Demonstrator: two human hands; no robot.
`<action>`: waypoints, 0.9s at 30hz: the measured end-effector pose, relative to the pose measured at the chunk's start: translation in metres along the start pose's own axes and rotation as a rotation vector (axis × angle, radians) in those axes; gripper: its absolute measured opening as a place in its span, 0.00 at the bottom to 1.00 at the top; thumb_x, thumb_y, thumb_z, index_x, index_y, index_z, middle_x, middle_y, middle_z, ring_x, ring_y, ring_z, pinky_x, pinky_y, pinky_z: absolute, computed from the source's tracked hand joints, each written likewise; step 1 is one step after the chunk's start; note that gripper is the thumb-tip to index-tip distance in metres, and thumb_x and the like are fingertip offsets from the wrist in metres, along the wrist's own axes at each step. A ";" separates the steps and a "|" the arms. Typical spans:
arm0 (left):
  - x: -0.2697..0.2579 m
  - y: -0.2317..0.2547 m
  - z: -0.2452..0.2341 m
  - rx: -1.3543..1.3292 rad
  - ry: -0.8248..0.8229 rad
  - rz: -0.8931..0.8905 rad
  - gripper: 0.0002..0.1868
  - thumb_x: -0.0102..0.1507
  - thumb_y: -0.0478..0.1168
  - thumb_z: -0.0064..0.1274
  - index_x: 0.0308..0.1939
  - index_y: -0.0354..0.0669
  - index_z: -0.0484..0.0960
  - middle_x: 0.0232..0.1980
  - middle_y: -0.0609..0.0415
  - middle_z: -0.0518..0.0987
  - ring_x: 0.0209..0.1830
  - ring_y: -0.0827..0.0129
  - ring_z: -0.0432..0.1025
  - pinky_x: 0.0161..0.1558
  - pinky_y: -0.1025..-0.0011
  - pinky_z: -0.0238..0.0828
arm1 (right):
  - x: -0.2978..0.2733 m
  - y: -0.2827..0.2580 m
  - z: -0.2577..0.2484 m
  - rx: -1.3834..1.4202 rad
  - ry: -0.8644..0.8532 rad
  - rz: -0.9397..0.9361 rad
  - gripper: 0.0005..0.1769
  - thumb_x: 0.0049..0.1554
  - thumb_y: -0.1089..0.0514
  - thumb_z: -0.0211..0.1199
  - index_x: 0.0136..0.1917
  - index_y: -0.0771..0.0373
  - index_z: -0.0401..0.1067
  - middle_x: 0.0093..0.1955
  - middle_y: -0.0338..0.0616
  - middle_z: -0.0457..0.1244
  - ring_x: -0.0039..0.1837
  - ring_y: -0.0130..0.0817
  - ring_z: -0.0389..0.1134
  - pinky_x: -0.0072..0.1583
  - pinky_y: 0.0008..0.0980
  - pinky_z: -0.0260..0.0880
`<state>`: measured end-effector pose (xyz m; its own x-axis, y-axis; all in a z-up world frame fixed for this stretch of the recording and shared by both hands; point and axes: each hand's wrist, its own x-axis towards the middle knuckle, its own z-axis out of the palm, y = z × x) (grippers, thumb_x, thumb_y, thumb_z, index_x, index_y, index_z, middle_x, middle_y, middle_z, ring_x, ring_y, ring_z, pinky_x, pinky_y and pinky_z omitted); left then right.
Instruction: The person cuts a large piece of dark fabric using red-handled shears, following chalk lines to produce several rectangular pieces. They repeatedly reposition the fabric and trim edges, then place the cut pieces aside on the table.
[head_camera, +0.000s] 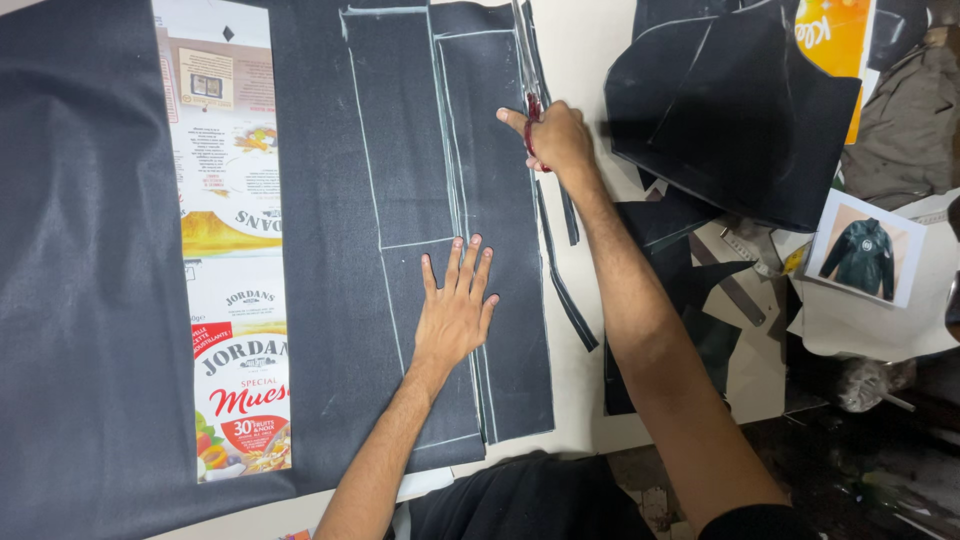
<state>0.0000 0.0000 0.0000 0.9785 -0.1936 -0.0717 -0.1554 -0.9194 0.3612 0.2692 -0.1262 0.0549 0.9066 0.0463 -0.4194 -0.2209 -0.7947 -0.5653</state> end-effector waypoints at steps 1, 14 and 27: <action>0.000 0.000 0.000 -0.003 -0.001 0.002 0.35 0.71 0.55 0.32 0.80 0.43 0.50 0.83 0.47 0.44 0.83 0.52 0.38 0.76 0.34 0.29 | 0.001 0.002 -0.003 0.076 -0.038 0.012 0.31 0.55 0.34 0.71 0.28 0.61 0.69 0.23 0.39 0.63 0.25 0.26 0.68 0.30 0.24 0.70; -0.003 0.001 0.002 -0.009 0.062 0.010 0.37 0.71 0.55 0.33 0.80 0.42 0.51 0.84 0.47 0.45 0.84 0.53 0.37 0.77 0.35 0.28 | -0.208 0.142 -0.027 0.423 -0.063 0.212 0.26 0.58 0.43 0.68 0.28 0.64 0.72 0.23 0.35 0.58 0.26 0.22 0.59 0.31 0.24 0.57; -0.004 0.002 0.003 0.029 0.099 0.026 0.36 0.72 0.56 0.33 0.81 0.44 0.53 0.84 0.47 0.45 0.85 0.53 0.37 0.77 0.35 0.28 | -0.337 0.197 -0.012 -0.063 0.070 0.348 0.32 0.56 0.38 0.69 0.30 0.69 0.72 0.26 0.50 0.63 0.30 0.41 0.66 0.40 0.39 0.66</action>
<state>-0.0047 -0.0024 -0.0017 0.9824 -0.1841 0.0304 -0.1836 -0.9245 0.3342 -0.0754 -0.3057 0.0939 0.8038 -0.2738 -0.5281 -0.5002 -0.7916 -0.3510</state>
